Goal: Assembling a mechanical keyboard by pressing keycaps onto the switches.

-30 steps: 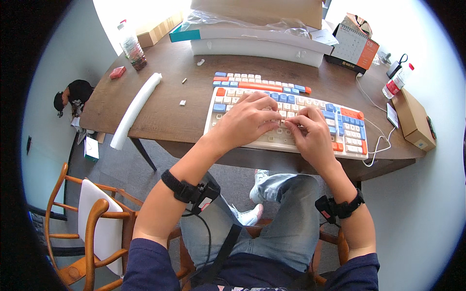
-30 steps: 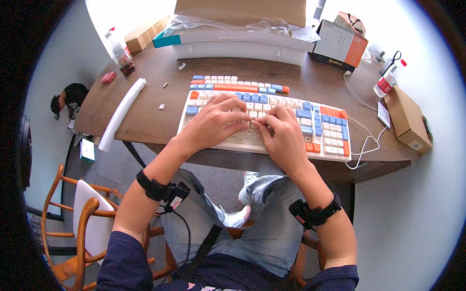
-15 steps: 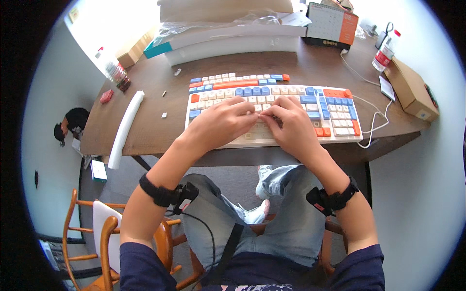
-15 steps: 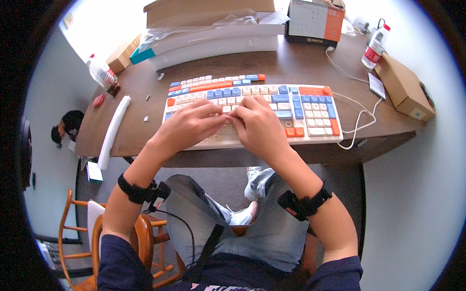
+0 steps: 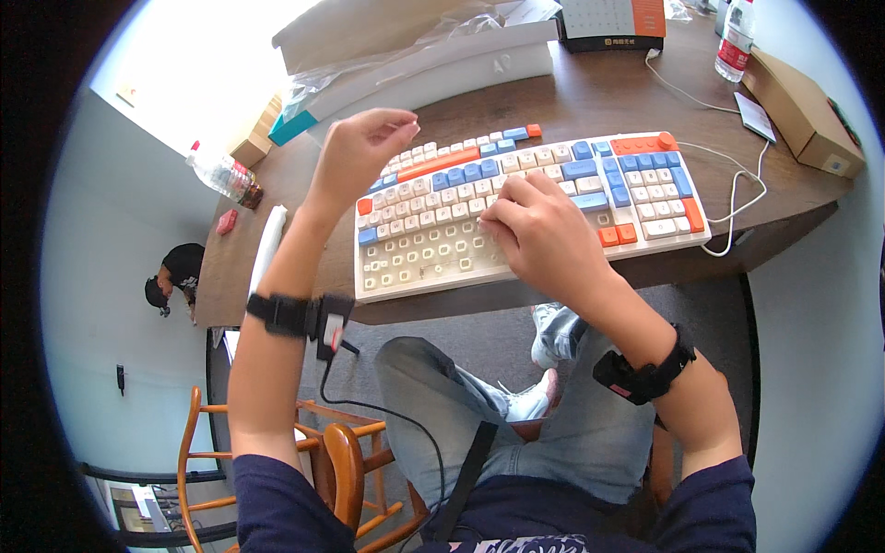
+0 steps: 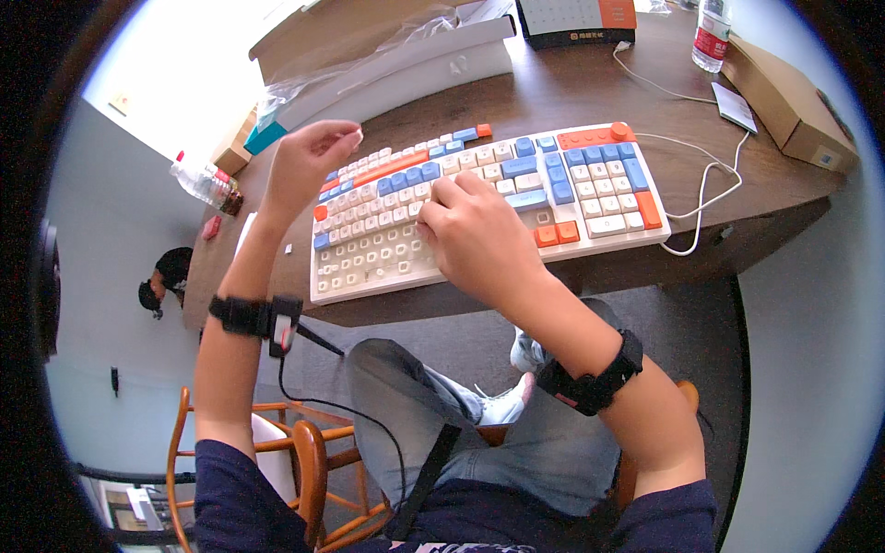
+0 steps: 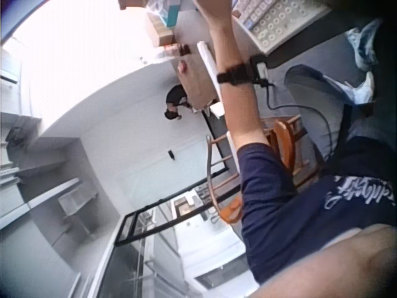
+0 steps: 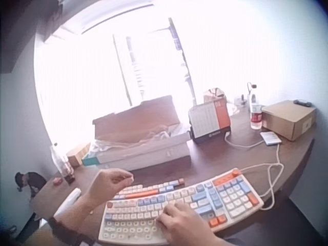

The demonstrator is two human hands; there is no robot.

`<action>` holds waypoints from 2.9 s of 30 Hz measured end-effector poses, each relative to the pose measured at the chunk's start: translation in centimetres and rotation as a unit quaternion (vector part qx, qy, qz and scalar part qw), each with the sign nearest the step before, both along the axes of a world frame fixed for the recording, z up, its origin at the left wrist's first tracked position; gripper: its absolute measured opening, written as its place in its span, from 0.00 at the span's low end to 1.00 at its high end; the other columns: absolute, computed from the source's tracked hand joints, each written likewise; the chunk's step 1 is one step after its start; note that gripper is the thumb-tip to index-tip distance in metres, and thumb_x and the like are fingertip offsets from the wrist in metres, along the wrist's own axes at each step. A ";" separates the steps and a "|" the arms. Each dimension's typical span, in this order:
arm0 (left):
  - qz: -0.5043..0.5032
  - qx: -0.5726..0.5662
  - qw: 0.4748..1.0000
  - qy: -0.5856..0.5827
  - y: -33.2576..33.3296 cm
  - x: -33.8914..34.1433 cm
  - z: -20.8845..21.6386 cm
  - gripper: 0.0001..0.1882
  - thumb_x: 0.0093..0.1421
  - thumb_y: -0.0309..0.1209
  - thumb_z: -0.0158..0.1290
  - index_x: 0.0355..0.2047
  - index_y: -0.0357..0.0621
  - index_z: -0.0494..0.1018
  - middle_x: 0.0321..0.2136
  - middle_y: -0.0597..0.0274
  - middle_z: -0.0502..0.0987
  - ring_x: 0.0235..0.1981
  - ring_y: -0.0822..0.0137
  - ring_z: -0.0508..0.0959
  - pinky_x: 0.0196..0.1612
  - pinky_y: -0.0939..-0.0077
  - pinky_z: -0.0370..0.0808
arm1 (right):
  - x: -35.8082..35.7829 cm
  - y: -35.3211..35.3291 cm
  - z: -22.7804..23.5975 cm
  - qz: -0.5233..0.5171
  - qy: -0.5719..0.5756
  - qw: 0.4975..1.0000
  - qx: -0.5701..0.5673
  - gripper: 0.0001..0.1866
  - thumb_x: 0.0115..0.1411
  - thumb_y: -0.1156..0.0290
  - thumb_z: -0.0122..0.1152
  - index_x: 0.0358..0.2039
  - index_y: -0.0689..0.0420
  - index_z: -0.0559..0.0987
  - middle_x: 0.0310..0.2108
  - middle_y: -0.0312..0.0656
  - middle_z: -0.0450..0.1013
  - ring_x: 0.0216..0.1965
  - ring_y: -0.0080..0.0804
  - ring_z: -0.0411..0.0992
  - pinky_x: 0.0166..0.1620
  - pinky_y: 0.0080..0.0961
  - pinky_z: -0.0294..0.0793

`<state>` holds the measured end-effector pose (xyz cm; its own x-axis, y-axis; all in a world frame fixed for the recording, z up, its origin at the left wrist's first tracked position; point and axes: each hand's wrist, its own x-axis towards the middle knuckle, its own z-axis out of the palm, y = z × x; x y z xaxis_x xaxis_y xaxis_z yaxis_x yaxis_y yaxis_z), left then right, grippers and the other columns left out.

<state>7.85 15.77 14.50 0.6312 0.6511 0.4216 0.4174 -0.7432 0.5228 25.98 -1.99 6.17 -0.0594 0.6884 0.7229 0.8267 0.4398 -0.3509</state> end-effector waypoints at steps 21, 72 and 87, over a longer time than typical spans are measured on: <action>-0.063 -0.008 0.970 0.234 6.4 5.4 -2.1 0.12 0.63 0.29 0.57 0.43 0.34 0.81 0.36 0.53 0.84 0.36 0.68 0.82 0.44 0.75 0.77 | 0.3 0.2 -0.3 -0.002 -0.024 1.000 -0.017 0.05 0.51 0.75 0.59 0.27 0.61 0.80 0.34 0.44 0.74 0.44 0.39 0.71 0.51 0.32 0.72; -0.159 0.143 0.976 0.046 -8.2 -0.2 -4.6 0.14 0.58 0.31 0.62 0.44 0.43 0.79 0.50 0.54 0.77 0.56 0.54 0.74 0.61 0.59 0.68 | 3.2 -0.8 4.7 0.028 0.054 0.992 -0.112 0.08 0.62 0.71 0.61 0.31 0.64 0.80 0.31 0.51 0.75 0.36 0.51 0.75 0.42 0.42 0.73; -0.121 0.138 0.982 -0.031 -8.5 -0.8 -7.2 0.12 0.59 0.32 0.61 0.41 0.41 0.78 0.49 0.54 0.76 0.53 0.51 0.74 0.59 0.59 0.69 | 1.4 1.1 6.4 0.025 -0.208 0.957 -0.200 0.08 0.58 0.71 0.62 0.30 0.63 0.82 0.33 0.51 0.76 0.40 0.49 0.76 0.46 0.41 0.75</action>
